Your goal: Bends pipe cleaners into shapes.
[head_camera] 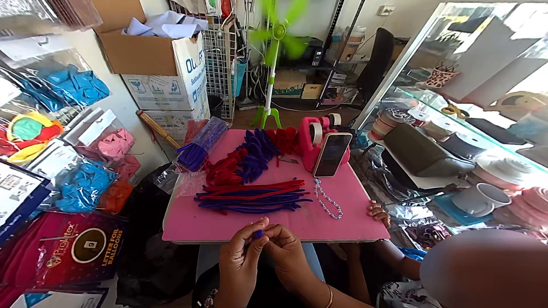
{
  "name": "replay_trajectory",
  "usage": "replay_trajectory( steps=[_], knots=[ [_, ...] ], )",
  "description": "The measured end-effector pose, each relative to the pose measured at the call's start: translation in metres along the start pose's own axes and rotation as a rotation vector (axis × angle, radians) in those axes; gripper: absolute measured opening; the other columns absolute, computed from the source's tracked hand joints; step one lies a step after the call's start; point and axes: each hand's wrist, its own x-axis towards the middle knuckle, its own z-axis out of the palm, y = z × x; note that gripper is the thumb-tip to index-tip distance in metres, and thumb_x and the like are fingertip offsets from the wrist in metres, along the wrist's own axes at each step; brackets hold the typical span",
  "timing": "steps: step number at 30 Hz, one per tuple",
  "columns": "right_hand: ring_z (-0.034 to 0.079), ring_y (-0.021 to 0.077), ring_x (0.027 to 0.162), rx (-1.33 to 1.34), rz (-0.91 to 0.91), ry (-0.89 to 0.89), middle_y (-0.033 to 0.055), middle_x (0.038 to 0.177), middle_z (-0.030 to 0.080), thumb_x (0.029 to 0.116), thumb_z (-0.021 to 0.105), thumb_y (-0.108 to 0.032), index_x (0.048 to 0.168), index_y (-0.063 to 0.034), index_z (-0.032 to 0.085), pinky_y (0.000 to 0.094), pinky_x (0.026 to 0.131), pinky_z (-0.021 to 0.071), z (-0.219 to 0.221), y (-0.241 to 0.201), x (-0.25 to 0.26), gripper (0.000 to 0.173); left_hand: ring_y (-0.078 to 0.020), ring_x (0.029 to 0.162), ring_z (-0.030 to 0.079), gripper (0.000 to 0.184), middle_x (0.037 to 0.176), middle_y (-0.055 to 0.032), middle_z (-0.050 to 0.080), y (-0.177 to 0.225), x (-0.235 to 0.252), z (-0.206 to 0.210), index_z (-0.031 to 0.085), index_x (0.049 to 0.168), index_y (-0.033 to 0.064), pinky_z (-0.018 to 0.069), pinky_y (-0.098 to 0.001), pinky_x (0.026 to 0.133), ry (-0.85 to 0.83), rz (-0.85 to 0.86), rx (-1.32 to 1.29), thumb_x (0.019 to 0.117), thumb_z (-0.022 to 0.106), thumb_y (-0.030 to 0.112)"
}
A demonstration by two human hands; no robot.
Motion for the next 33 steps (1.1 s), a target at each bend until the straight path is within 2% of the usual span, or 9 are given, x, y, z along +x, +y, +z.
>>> replay_trajectory(
  steps=[4,12,22,25,27,28,30,32,33],
  knots=[
    [0.071,0.0057,0.096,0.007,0.016,-0.008,0.0021,0.108,0.075,0.0890,0.075,0.000,0.097,-0.0088,0.073,0.0226,0.084,0.0596,0.000,0.001,0.000,0.012,-0.0138,0.108,0.073,0.021,0.116,-0.0035,0.076,0.002,0.001,-0.007,0.075,0.116,0.0103,0.0590,-0.0274,0.095,0.000,-0.058,-0.029,0.0984,0.068,0.019],
    [0.072,0.0091,0.095,-0.075,0.060,-0.069,0.0045,0.108,0.074,0.0885,0.073,0.004,0.097,-0.0056,0.073,0.0253,0.084,0.0607,0.000,0.007,-0.002,0.013,-0.0151,0.096,0.075,0.013,0.103,-0.0088,0.078,0.007,0.000,-0.031,0.079,0.104,0.0087,0.0603,-0.0278,0.089,0.098,-0.406,-0.298,0.0933,0.073,0.014],
    [0.071,0.0077,0.092,-0.158,0.066,-0.189,0.0056,0.107,0.074,0.0886,0.072,0.006,0.100,-0.0003,0.071,0.0247,0.082,0.0604,0.007,0.009,0.010,0.013,-0.0147,0.092,0.076,0.007,0.097,-0.0085,0.079,0.010,0.002,-0.042,0.080,0.096,0.0108,0.0611,-0.0277,0.086,0.217,-0.450,-0.284,0.0912,0.075,0.012],
    [0.069,0.0115,0.102,-0.564,-0.165,-0.289,0.0106,0.113,0.072,0.0911,0.074,-0.009,0.112,0.0026,0.071,0.0265,0.091,0.0571,-0.002,0.012,0.035,0.024,-0.0155,0.092,0.076,0.009,0.098,-0.0074,0.079,0.005,0.009,-0.052,0.077,0.094,0.0099,0.0614,-0.0294,0.085,0.289,-0.451,-0.241,0.0948,0.069,0.008],
    [0.067,0.0196,0.110,-0.960,-0.420,-0.287,0.0101,0.112,0.073,0.0921,0.074,-0.019,0.112,-0.0028,0.073,0.0338,0.098,0.0538,-0.010,0.019,0.057,0.025,-0.0170,0.093,0.076,0.015,0.101,-0.0081,0.078,0.005,0.015,-0.062,0.073,0.099,0.0082,0.0623,-0.0311,0.084,0.331,-0.514,-0.286,0.1008,0.058,0.006],
    [0.067,0.0234,0.109,-1.132,-0.499,-0.298,0.0085,0.110,0.073,0.0927,0.073,-0.022,0.110,-0.0060,0.074,0.0380,0.096,0.0538,-0.012,0.023,0.067,0.024,-0.0181,0.093,0.076,0.019,0.103,-0.0083,0.078,0.005,0.018,-0.067,0.070,0.103,0.0079,0.0628,-0.0324,0.084,0.344,-0.569,-0.329,0.1045,0.051,0.007],
    [0.069,0.0288,0.103,-1.373,-0.569,-0.352,0.0087,0.105,0.074,0.0915,0.072,-0.021,0.107,-0.0079,0.075,0.0441,0.087,0.0567,-0.014,0.030,0.080,0.021,-0.0171,0.089,0.076,0.027,0.101,-0.0051,0.077,0.006,0.023,-0.075,0.065,0.108,0.0095,0.0638,-0.0337,0.081,0.378,-0.686,-0.395,0.1102,0.039,0.014],
    [0.072,0.0301,0.095,-1.498,-0.600,-0.397,0.0096,0.097,0.074,0.0891,0.072,-0.013,0.101,-0.0075,0.076,0.0459,0.079,0.0582,-0.013,0.036,0.086,0.013,-0.0122,0.074,0.072,0.032,0.086,0.0006,0.071,0.007,0.026,-0.079,0.062,0.108,0.0114,0.0639,-0.0317,0.072,0.415,-0.767,-0.434,0.1123,0.032,0.019],
    [0.072,0.0297,0.091,-1.521,-0.608,-0.406,0.0096,0.093,0.074,0.0878,0.071,-0.008,0.097,-0.0075,0.076,0.0456,0.076,0.0581,-0.013,0.038,0.088,0.011,-0.0079,0.063,0.066,0.032,0.077,0.0035,0.065,0.007,0.028,-0.081,0.060,0.108,0.0119,0.0619,-0.0269,0.063,0.429,-0.805,-0.439,0.1129,0.030,0.022]
  ],
)
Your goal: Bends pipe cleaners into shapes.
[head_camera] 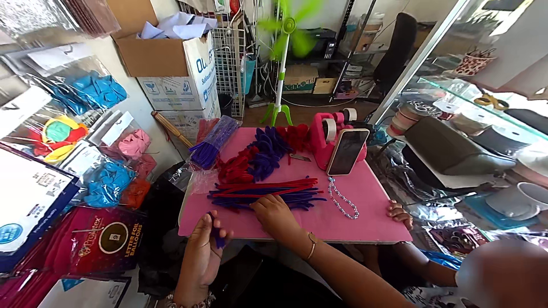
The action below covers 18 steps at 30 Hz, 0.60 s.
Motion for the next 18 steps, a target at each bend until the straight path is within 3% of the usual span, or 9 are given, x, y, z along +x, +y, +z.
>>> replay_trajectory(
  steps=[2,4,7,10,14,18],
  knots=[
    [0.073,0.0298,0.089,0.047,0.029,-0.028,0.0109,0.092,0.074,0.0881,0.068,-0.003,0.098,-0.0064,0.076,0.0457,0.076,0.0586,-0.006,0.000,0.005,0.013,-0.0017,0.048,0.052,0.034,0.068,0.0056,0.055,0.000,0.005,-0.002,0.056,0.110,0.0112,0.0500,-0.0161,0.046,0.008,-0.060,-0.022,0.1137,0.026,0.027],
    [0.072,0.0302,0.093,0.187,0.115,-0.088,0.0137,0.098,0.073,0.0944,0.062,-0.005,0.105,-0.0040,0.076,0.0454,0.082,0.0590,-0.021,0.001,0.012,0.018,-0.0011,0.045,0.048,0.043,0.067,0.0047,0.054,-0.001,0.010,-0.004,0.058,0.112,0.0086,0.0437,-0.0139,0.042,0.000,-0.106,-0.053,0.1137,0.023,0.033],
    [0.071,0.0256,0.097,0.342,0.246,-0.110,0.0144,0.106,0.072,0.1014,0.056,-0.012,0.112,-0.0031,0.075,0.0391,0.087,0.0582,-0.046,0.005,0.023,0.024,-0.0038,0.050,0.053,0.056,0.072,0.0019,0.059,-0.003,0.016,-0.005,0.063,0.114,0.0062,0.0467,-0.0160,0.046,-0.062,-0.153,-0.105,0.1131,0.017,0.038],
    [0.069,0.0138,0.090,0.378,0.277,0.080,0.0087,0.100,0.072,0.0997,0.060,-0.016,0.107,-0.0056,0.076,0.0265,0.081,0.0573,-0.063,0.007,0.020,0.021,-0.0062,0.056,0.058,0.051,0.077,-0.0009,0.062,-0.004,0.017,0.001,0.064,0.115,0.0052,0.0517,-0.0186,0.053,-0.106,-0.138,-0.122,0.1136,0.020,0.032],
    [0.067,0.0070,0.092,0.390,0.163,0.361,0.0047,0.098,0.072,0.0962,0.067,-0.014,0.101,-0.0060,0.075,0.0180,0.081,0.0559,-0.077,-0.005,-0.002,0.013,-0.0086,0.068,0.065,0.042,0.087,-0.0027,0.066,-0.004,0.009,0.007,0.063,0.123,0.0049,0.0584,-0.0222,0.064,-0.176,-0.090,-0.127,0.1130,0.028,0.025],
    [0.065,0.0060,0.092,0.358,0.076,0.431,0.0011,0.097,0.069,0.0975,0.066,-0.015,0.101,-0.0110,0.070,0.0168,0.077,0.0545,-0.083,-0.020,-0.032,0.007,-0.0107,0.075,0.068,0.026,0.093,-0.0043,0.068,-0.004,-0.001,0.012,0.065,0.120,0.0062,0.0604,-0.0246,0.070,-0.244,-0.091,-0.172,0.1091,0.044,0.018]
  ],
)
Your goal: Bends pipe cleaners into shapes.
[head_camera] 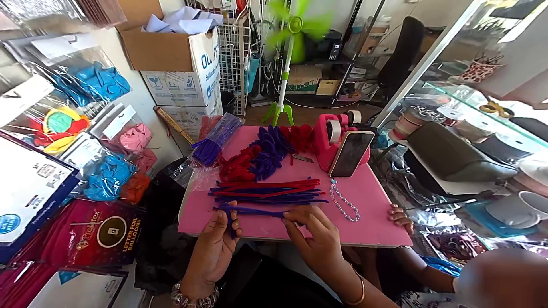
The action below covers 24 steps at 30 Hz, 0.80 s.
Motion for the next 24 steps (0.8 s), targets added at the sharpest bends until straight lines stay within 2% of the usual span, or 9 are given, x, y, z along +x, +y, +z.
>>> replay_trajectory(
  steps=[4,10,16,21,24],
  knots=[
    [0.064,0.0055,0.091,-0.044,-0.012,0.033,-0.0010,0.097,0.068,0.0967,0.067,-0.016,0.101,-0.0134,0.069,0.0156,0.076,0.0530,-0.008,-0.007,-0.015,0.006,-0.0133,0.080,0.071,0.020,0.096,-0.0053,0.071,0.002,-0.004,0.000,0.069,0.117,0.0079,0.0619,-0.0285,0.075,-0.042,0.009,-0.031,0.1038,0.057,0.017],
    [0.063,0.0040,0.090,-0.059,0.003,0.056,-0.0018,0.096,0.067,0.0963,0.067,-0.017,0.100,-0.0142,0.069,0.0135,0.075,0.0524,-0.015,-0.006,-0.023,0.005,-0.0126,0.080,0.071,0.023,0.096,-0.0053,0.071,0.004,-0.006,0.001,0.070,0.118,0.0083,0.0621,-0.0279,0.075,-0.100,0.006,-0.071,0.0997,0.065,0.021],
    [0.064,0.0036,0.091,-0.033,0.023,0.027,-0.0024,0.097,0.068,0.0969,0.067,-0.017,0.100,-0.0146,0.070,0.0139,0.076,0.0530,-0.014,-0.003,-0.028,0.005,-0.0125,0.079,0.071,0.024,0.098,-0.0071,0.072,0.006,-0.007,0.003,0.071,0.118,0.0058,0.0617,-0.0267,0.073,-0.127,0.012,-0.018,0.0999,0.065,0.020],
    [0.063,0.0032,0.092,-0.021,0.068,-0.022,-0.0021,0.098,0.067,0.0993,0.065,-0.019,0.102,-0.0148,0.070,0.0139,0.078,0.0529,-0.023,0.003,-0.024,0.006,-0.0089,0.077,0.068,0.021,0.096,-0.0052,0.071,0.006,-0.007,0.002,0.071,0.116,0.0052,0.0589,-0.0229,0.070,-0.105,0.085,0.211,0.1005,0.064,0.017],
    [0.063,0.0042,0.094,-0.018,0.075,-0.073,-0.0026,0.100,0.067,0.1014,0.063,-0.020,0.104,-0.0161,0.070,0.0159,0.081,0.0528,-0.030,0.008,-0.021,0.009,-0.0077,0.077,0.068,0.023,0.096,-0.0041,0.072,0.007,-0.008,0.000,0.073,0.116,0.0070,0.0585,-0.0221,0.071,-0.146,0.096,0.304,0.0996,0.066,0.020]
  ],
)
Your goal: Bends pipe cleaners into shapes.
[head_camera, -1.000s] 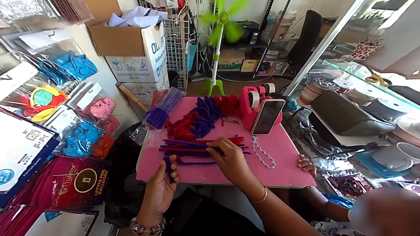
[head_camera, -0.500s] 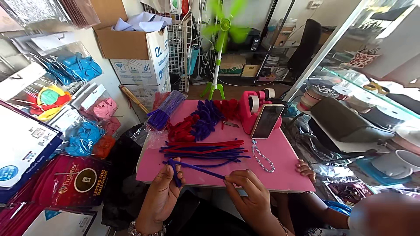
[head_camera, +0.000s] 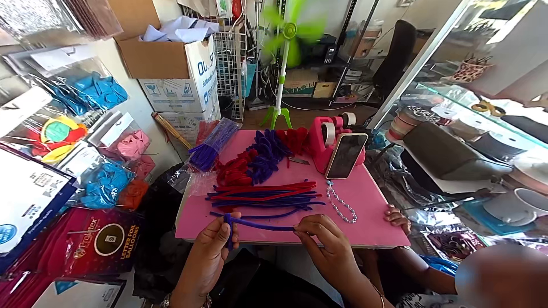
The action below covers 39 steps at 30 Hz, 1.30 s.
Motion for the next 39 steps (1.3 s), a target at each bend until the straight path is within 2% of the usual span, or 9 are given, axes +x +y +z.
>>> replay_trajectory(
  steps=[5,8,12,17,27,30,32,35,39],
  knots=[
    [0.060,-0.0026,0.081,0.170,0.123,0.034,-0.0012,0.098,0.066,0.0995,0.064,-0.016,0.102,-0.0102,0.069,0.0088,0.067,0.0495,0.003,0.000,0.001,0.008,-0.0070,0.079,0.068,0.026,0.096,-0.0035,0.072,-0.003,-0.002,0.005,0.074,0.118,0.0084,0.0587,-0.0222,0.073,-0.107,-0.036,-0.008,0.0989,0.067,0.025],
    [0.060,-0.0019,0.075,0.251,0.229,0.072,-0.0015,0.096,0.067,0.0967,0.066,-0.015,0.101,-0.0093,0.070,0.0109,0.062,0.0516,0.005,-0.001,-0.002,0.008,-0.0080,0.079,0.067,0.027,0.094,-0.0028,0.070,-0.007,0.000,0.004,0.073,0.119,0.0080,0.0588,-0.0230,0.074,-0.119,-0.039,-0.014,0.0984,0.068,0.025],
    [0.063,-0.0012,0.079,0.266,0.192,0.006,0.0005,0.101,0.070,0.0973,0.065,-0.012,0.105,-0.0083,0.072,0.0109,0.066,0.0525,0.006,-0.001,-0.004,0.011,-0.0074,0.079,0.067,0.021,0.094,-0.0027,0.071,-0.010,-0.001,0.007,0.074,0.112,0.0093,0.0585,-0.0222,0.073,-0.095,-0.013,0.061,0.0982,0.068,0.024],
    [0.062,-0.0004,0.085,0.287,0.128,-0.100,0.0021,0.101,0.068,0.0992,0.062,-0.010,0.121,-0.0108,0.074,0.0107,0.073,0.0519,0.007,-0.005,-0.002,0.025,-0.0052,0.079,0.067,0.027,0.097,-0.0013,0.072,-0.015,-0.001,0.012,0.073,0.120,0.0078,0.0579,-0.0203,0.073,-0.131,0.014,0.168,0.0998,0.066,0.024],
    [0.067,0.0073,0.093,0.327,0.075,-0.004,0.0047,0.098,0.070,0.0954,0.069,-0.006,0.106,-0.0063,0.075,0.0186,0.082,0.0570,0.027,-0.022,-0.004,0.012,0.0007,0.082,0.067,0.020,0.100,0.0084,0.073,-0.041,-0.005,0.031,0.075,0.110,0.0176,0.0577,-0.0178,0.074,-0.290,0.130,0.444,0.1008,0.062,0.030],
    [0.067,0.0072,0.092,0.306,0.065,-0.014,0.0043,0.098,0.070,0.0960,0.069,-0.008,0.105,-0.0068,0.075,0.0188,0.080,0.0571,0.027,-0.020,-0.006,0.011,-0.0019,0.085,0.069,0.041,0.108,0.0051,0.074,-0.038,-0.004,0.029,0.069,0.130,0.0150,0.0590,-0.0201,0.076,-0.333,0.155,0.448,0.1027,0.055,0.042],
    [0.067,0.0086,0.093,0.305,0.058,-0.055,0.0046,0.098,0.070,0.0964,0.070,-0.010,0.105,-0.0074,0.076,0.0209,0.082,0.0572,0.027,-0.021,-0.008,0.011,-0.0019,0.078,0.068,0.049,0.105,0.0035,0.073,-0.035,-0.004,0.031,0.067,0.132,0.0105,0.0588,-0.0193,0.069,-0.304,0.182,0.495,0.1060,0.045,0.046],
    [0.068,0.0093,0.093,0.302,0.060,-0.112,0.0053,0.100,0.071,0.0975,0.069,-0.010,0.106,-0.0073,0.076,0.0224,0.082,0.0579,0.026,-0.021,-0.009,0.011,0.0019,0.062,0.060,0.047,0.089,0.0053,0.072,-0.031,-0.006,0.035,0.073,0.117,0.0076,0.0526,-0.0146,0.055,-0.188,0.215,0.556,0.1107,0.038,0.039],
    [0.068,0.0084,0.092,0.194,0.082,-0.151,0.0050,0.101,0.072,0.1000,0.065,-0.014,0.105,-0.0081,0.076,0.0215,0.081,0.0577,0.013,-0.010,-0.008,0.013,0.0028,0.060,0.059,0.048,0.085,0.0089,0.072,-0.008,-0.005,0.021,0.074,0.113,0.0107,0.0502,-0.0145,0.053,-0.025,0.235,0.591,0.1128,0.032,0.033]
  ],
)
